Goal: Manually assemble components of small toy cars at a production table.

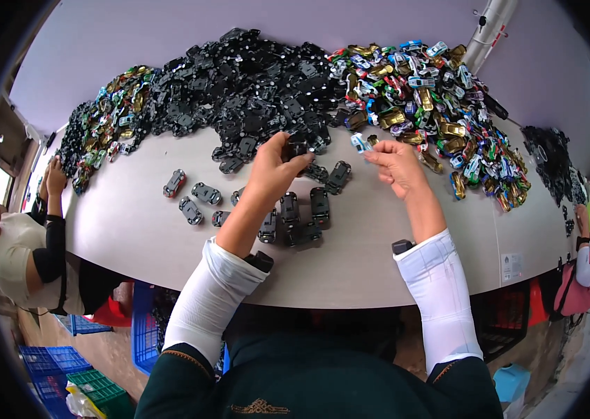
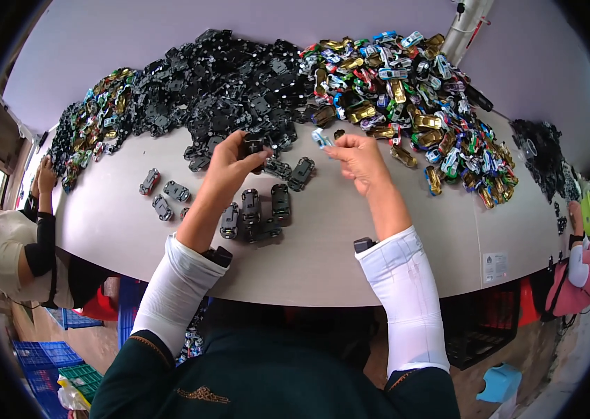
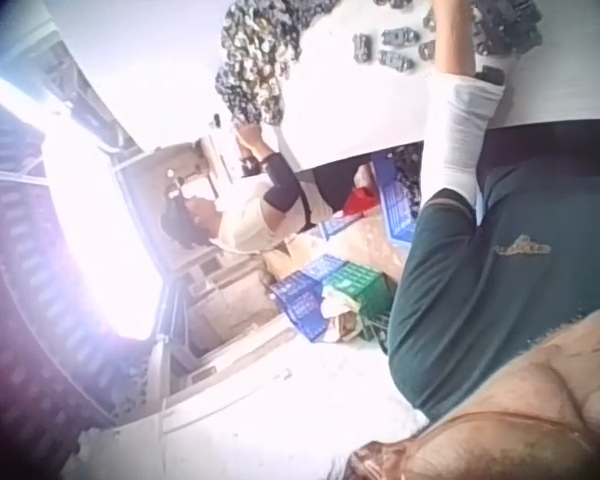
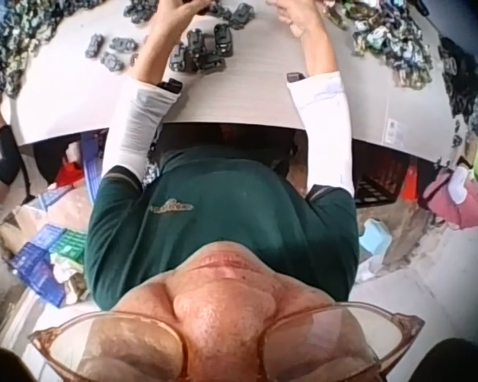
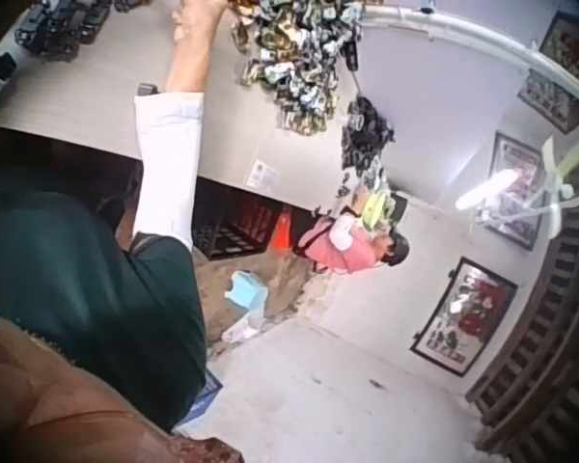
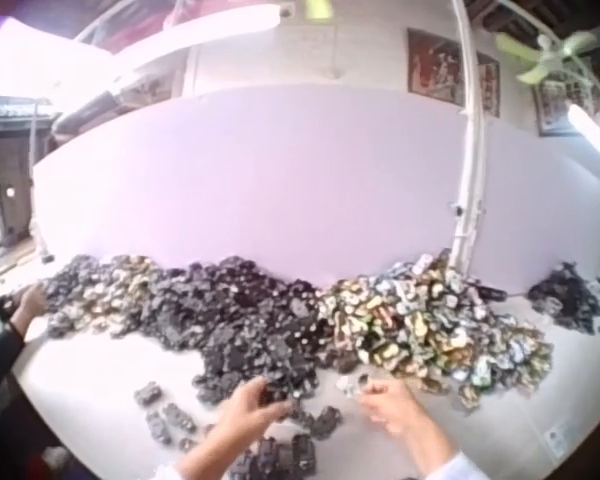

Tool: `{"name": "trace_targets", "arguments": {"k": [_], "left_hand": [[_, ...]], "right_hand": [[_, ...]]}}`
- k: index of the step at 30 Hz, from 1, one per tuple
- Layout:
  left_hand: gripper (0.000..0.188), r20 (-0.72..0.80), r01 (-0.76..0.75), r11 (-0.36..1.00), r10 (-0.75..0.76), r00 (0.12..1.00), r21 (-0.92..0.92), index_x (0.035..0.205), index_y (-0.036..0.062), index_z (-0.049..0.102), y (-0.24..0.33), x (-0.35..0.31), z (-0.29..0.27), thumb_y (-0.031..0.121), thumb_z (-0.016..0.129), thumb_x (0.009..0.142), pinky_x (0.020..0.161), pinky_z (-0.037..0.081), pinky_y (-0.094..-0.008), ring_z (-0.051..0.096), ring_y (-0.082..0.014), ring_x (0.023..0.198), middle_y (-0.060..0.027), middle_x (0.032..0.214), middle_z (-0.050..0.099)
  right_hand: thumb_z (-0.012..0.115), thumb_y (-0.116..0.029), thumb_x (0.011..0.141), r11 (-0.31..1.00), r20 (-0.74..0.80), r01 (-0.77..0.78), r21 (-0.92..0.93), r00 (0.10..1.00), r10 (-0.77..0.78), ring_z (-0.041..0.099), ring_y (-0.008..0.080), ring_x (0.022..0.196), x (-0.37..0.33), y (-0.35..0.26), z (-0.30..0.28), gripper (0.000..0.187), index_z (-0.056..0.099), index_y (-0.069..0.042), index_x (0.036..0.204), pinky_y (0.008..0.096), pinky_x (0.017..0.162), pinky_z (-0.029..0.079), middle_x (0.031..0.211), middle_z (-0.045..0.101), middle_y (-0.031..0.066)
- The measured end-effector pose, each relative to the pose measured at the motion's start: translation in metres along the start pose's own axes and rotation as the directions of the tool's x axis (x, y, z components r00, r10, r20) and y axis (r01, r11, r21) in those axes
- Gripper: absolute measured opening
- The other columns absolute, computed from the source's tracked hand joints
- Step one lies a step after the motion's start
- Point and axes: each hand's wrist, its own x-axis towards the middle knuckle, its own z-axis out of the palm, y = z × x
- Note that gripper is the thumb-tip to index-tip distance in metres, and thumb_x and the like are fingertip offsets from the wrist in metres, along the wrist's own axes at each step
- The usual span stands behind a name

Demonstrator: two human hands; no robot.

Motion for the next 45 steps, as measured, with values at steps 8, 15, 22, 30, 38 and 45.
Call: {"name": "trace_targets", "arguments": {"k": [8,15,22,30,38,45], "left_hand": [[0.028,0.105,0.067,0.837,-0.011,0.994,-0.543,0.103,-0.0020,0.053,-0.007,-0.004,0.017,-0.002,0.069,0.080,0.068,0.054,-0.0275,0.063,-0.0122,0.076,-0.0070,0.087,0.065],[0.027,-0.073,-0.023,0.801,-0.026,0.997,-0.598,0.101,-0.0020,0.054,-0.014,-0.005,0.026,-0.004,0.069,0.079,0.068,0.053,-0.0236,0.062,-0.0092,0.075,-0.0052,0.085,0.064],[0.029,-0.022,-0.064,0.858,0.061,0.998,-0.509,0.101,0.0004,0.054,-0.017,-0.011,0.038,-0.004,0.071,0.078,0.063,0.051,-0.0213,0.059,-0.0065,0.072,-0.0017,0.083,0.063],[0.032,0.100,-0.004,0.761,0.090,0.991,-0.649,0.111,-0.0009,0.054,-0.006,-0.018,0.046,-0.004,0.067,0.082,0.071,0.056,-0.0277,0.065,-0.0143,0.082,-0.0098,0.113,0.064],[0.034,0.131,0.097,0.660,0.003,0.991,-0.745,0.118,-0.0036,0.049,-0.006,-0.021,0.039,-0.001,0.061,0.087,0.077,0.057,-0.0335,0.066,-0.0194,0.087,-0.0146,0.112,0.061],[0.035,0.158,0.095,0.682,0.030,0.987,-0.725,0.127,-0.0039,0.043,-0.012,-0.018,0.040,-0.002,0.050,0.092,0.084,0.057,-0.0353,0.065,-0.0219,0.094,-0.0143,0.108,0.062]], "right_hand": [[0.063,-0.012,0.090,0.966,0.449,-0.193,0.172,0.888,0.098,0.032,-0.0008,0.045,-0.025,-0.008,0.038,0.010,0.055,-0.005,0.091,0.0166,0.036,0.021,0.069,0.046,-0.0066],[0.069,-0.021,0.088,0.993,0.082,-0.082,0.082,0.994,0.076,0.028,-0.0013,0.040,-0.035,-0.015,0.056,0.024,0.056,-0.002,0.096,0.0183,0.034,0.018,0.076,0.060,0.0041],[0.070,-0.016,0.084,0.862,0.074,-0.117,0.493,0.993,0.093,0.030,0.0012,0.038,-0.028,0.007,0.065,0.026,0.048,-0.005,0.093,0.0197,0.031,0.020,0.070,0.056,0.0030],[0.057,-0.003,0.079,0.718,0.020,-0.027,0.696,1.000,0.018,0.033,0.0050,0.038,-0.021,0.008,0.050,0.023,0.048,-0.010,0.099,0.0208,0.032,0.023,0.070,0.050,-0.0002],[0.051,-0.009,0.085,0.720,0.077,-0.028,0.693,0.996,-0.035,0.031,0.0051,0.040,-0.019,0.004,0.039,0.015,0.059,-0.009,0.098,0.0205,0.036,0.024,0.071,0.050,-0.0031],[0.055,-0.001,0.084,0.870,0.082,0.218,0.443,0.956,-0.281,0.034,0.0014,0.044,-0.034,-0.013,0.052,0.022,0.052,-0.004,0.106,0.0179,0.035,0.024,0.084,0.057,0.0008]]}}
